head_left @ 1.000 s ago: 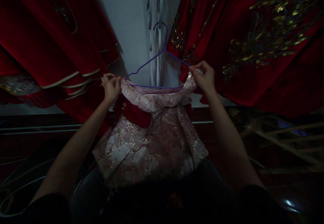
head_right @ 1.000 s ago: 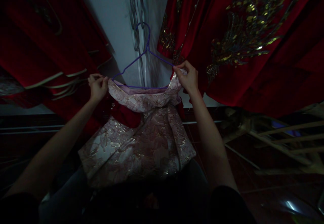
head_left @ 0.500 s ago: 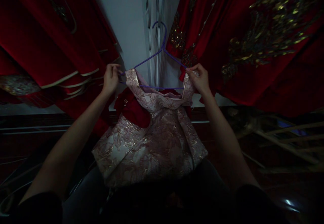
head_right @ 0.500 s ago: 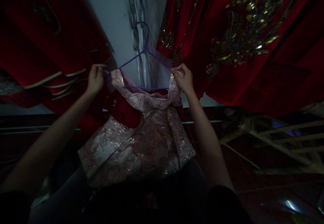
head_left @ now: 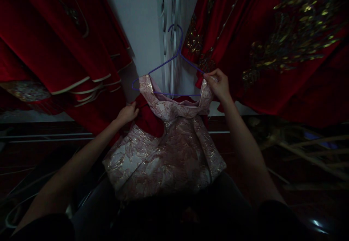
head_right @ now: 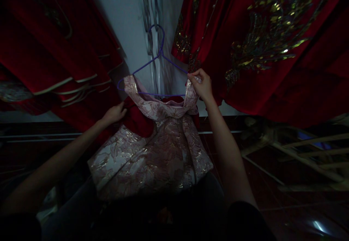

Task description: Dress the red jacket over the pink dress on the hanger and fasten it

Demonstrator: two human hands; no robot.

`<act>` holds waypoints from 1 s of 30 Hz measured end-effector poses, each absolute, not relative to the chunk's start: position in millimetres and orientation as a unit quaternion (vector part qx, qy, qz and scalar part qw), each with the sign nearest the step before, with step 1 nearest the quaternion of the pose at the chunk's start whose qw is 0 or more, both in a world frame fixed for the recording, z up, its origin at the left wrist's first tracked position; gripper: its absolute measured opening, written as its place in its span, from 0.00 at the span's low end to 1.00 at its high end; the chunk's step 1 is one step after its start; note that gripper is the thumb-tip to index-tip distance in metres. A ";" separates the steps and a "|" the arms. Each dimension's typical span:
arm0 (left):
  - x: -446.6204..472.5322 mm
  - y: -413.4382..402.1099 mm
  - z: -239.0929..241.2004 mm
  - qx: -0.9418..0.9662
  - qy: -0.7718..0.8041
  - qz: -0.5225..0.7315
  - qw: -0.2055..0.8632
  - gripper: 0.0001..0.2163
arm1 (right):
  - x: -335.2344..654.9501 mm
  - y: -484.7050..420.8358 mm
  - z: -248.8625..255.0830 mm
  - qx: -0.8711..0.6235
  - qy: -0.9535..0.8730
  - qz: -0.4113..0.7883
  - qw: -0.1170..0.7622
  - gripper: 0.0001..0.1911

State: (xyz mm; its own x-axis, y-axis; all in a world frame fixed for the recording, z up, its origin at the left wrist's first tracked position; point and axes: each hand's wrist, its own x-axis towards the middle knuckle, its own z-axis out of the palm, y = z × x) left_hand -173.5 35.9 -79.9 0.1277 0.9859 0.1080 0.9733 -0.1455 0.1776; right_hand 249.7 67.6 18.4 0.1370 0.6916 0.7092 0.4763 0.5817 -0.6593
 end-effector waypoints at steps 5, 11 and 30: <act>-197.9 51.7 -53.2 0.768 0.550 0.158 0.287 0.20 | 249.5 68.7 17.7 -0.449 -0.653 0.092 0.602 0.16; -187.4 40.3 -68.9 0.813 0.514 0.187 0.200 0.31 | 246.7 65.7 19.4 -0.457 -0.653 0.085 0.597 0.18; -141.6 114.5 75.4 0.627 0.655 0.413 0.084 0.12 | 243.0 53.2 20.9 -0.482 -0.667 0.050 0.567 0.20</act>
